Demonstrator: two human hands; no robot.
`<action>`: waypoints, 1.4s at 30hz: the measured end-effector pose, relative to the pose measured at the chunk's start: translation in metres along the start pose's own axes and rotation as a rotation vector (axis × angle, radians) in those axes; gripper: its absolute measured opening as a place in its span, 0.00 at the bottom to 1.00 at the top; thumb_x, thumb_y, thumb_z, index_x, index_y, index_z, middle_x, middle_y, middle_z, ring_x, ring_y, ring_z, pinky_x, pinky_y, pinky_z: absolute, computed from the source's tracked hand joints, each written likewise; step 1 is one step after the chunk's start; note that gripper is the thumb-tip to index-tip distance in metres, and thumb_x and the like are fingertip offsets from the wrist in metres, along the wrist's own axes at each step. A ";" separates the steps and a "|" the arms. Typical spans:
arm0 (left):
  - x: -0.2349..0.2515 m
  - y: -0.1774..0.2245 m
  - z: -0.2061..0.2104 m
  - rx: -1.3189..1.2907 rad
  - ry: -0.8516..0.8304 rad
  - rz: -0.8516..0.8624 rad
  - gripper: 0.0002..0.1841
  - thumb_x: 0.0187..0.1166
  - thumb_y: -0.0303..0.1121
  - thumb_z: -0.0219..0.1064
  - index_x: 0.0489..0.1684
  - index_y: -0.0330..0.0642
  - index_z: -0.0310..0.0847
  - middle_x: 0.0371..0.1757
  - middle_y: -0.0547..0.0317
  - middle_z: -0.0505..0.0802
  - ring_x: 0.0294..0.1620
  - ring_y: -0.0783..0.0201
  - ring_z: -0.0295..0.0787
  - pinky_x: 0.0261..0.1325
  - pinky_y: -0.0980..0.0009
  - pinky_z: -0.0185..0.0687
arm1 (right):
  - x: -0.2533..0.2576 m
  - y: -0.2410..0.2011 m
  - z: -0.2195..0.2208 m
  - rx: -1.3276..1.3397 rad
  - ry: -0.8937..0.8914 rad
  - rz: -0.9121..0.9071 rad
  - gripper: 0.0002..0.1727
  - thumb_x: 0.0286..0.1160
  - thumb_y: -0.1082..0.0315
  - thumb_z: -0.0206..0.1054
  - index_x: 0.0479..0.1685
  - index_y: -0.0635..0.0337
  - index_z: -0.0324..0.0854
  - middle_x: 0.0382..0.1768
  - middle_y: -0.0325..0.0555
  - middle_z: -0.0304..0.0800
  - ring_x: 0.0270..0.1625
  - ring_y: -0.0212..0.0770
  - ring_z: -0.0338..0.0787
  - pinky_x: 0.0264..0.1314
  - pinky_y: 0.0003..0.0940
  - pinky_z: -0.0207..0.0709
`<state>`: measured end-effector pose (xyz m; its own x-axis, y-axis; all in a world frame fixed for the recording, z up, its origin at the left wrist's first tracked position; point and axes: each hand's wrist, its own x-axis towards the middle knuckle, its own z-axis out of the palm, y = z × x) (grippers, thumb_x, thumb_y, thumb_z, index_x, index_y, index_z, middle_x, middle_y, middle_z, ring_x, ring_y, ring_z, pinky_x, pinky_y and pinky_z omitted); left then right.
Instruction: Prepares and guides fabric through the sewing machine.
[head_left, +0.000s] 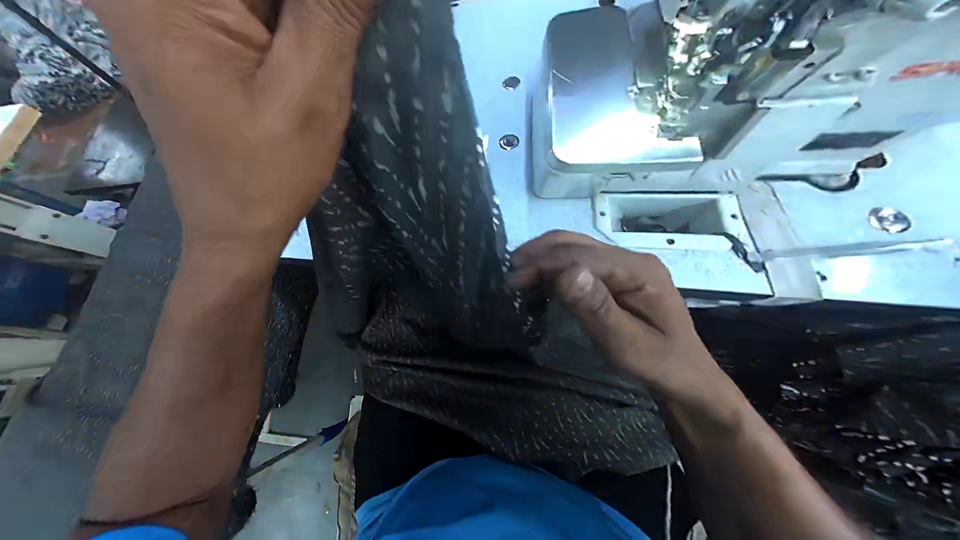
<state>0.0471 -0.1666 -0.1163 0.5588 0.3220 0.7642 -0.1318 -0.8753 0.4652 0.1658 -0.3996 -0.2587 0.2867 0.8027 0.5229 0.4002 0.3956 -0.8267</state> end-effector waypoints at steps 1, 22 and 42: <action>0.002 0.000 0.003 -0.017 -0.007 -0.007 0.06 0.84 0.34 0.68 0.34 0.50 0.82 0.31 0.78 0.89 0.35 0.80 0.88 0.45 0.76 0.87 | -0.001 0.002 0.000 0.002 0.028 0.020 0.24 0.91 0.48 0.56 0.45 0.58 0.89 0.48 0.35 0.90 0.47 0.27 0.89 0.46 0.23 0.87; 0.048 0.000 0.058 -0.002 -0.078 -0.169 0.12 0.87 0.41 0.65 0.46 0.42 0.85 0.41 0.67 0.91 0.44 0.74 0.89 0.53 0.71 0.88 | -0.036 -0.028 -0.012 0.234 0.328 0.267 0.09 0.70 0.70 0.74 0.46 0.54 0.82 0.27 0.32 0.87 0.26 0.25 0.85 0.25 0.21 0.80; -0.076 0.036 0.213 0.327 -0.503 0.132 0.25 0.92 0.45 0.48 0.78 0.41 0.76 0.76 0.51 0.83 0.77 0.49 0.74 0.74 0.48 0.67 | -0.150 0.045 -0.014 0.209 0.512 0.535 0.07 0.81 0.64 0.62 0.39 0.52 0.85 0.28 0.29 0.85 0.28 0.21 0.81 0.28 0.17 0.75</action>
<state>0.1741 -0.2992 -0.2532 0.8831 0.0639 0.4647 -0.0123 -0.9872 0.1592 0.1527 -0.5080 -0.3711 0.7824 0.6220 0.0298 -0.0645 0.1286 -0.9896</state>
